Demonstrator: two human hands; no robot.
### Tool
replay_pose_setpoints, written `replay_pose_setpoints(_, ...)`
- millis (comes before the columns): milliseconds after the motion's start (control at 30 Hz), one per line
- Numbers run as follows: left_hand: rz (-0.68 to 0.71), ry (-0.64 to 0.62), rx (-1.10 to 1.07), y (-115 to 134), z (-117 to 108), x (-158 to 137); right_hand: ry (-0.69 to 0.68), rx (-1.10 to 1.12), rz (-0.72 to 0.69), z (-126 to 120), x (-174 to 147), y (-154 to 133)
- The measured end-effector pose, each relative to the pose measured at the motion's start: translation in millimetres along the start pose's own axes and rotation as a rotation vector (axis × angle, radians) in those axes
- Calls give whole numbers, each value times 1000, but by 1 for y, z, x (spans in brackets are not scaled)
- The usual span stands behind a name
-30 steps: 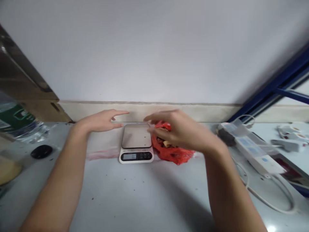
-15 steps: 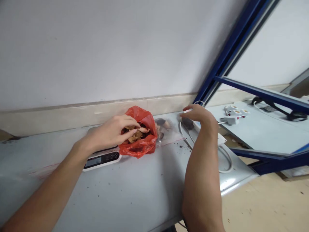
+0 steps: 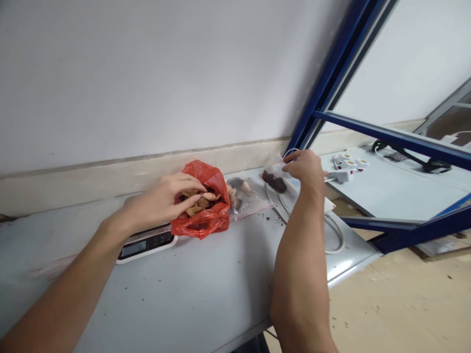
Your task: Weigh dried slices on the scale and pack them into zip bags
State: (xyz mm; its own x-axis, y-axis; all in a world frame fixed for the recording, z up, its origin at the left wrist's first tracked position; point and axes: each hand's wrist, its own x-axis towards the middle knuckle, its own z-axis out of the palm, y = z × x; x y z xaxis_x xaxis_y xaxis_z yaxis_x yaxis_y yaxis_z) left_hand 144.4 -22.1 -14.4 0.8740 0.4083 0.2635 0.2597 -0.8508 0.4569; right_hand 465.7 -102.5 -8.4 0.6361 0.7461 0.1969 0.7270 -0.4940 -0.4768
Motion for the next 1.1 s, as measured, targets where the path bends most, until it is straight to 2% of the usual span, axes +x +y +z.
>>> replay_pose_setpoints(100,-53,165,-20,0,-3,-1,21,59,2,-26,-28,-41)
replay_pose_setpoints(133,-80,233,-46,0,-3,-1,31,94,-48,-33,-37,-56)
replay_pose_setpoints(233,-150,386,-209,3,-4,-1,19,199,-332,-44,-63,-96)
replay_pose_setpoints(333,-172,420,-400,6,-8,-2,-82,260,-604,-37,-77,-122)
replay_pose_setpoints(400,-187,415,-484,5,-12,-5,-123,321,-727,-27,-79,-132)
replay_pose_setpoints(467,-214,435,-549,-1,-18,-8,-93,378,-705,-18,-76,-135)
replay_pose_setpoints(533,-247,492,-597,-9,-25,-12,-86,376,-554,-11,-69,-132)
replay_pose_setpoints(600,-285,560,-616,-19,-32,-16,-206,363,-449,-5,-60,-127)
replay_pose_setpoints(700,-346,609,-594,-30,-39,-22,-472,501,-489,4,-50,-122)
replay_pose_setpoints(767,-386,604,-558,-36,-42,-25,-577,624,-519,10,-48,-123)
replay_pose_setpoints(833,-432,662,-463,-41,-44,-27,-651,679,-526,17,-48,-128)
replay_pose_setpoints(933,-446,892,-163,-45,-44,-31,-704,712,-526,29,-52,-138)
replay_pose_setpoints(967,-418,920,-82,-44,-44,-32,-715,718,-523,34,-53,-141)
replay_pose_setpoints(1000,-378,871,-47,-42,-45,-33,-728,722,-518,38,-55,-145)
replay_pose_setpoints(1033,-332,743,-56,-40,-45,-34,-741,724,-515,43,-56,-148)
replay_pose_setpoints(1100,-249,381,-145,-33,-45,-35,-746,743,-514,53,-60,-154)
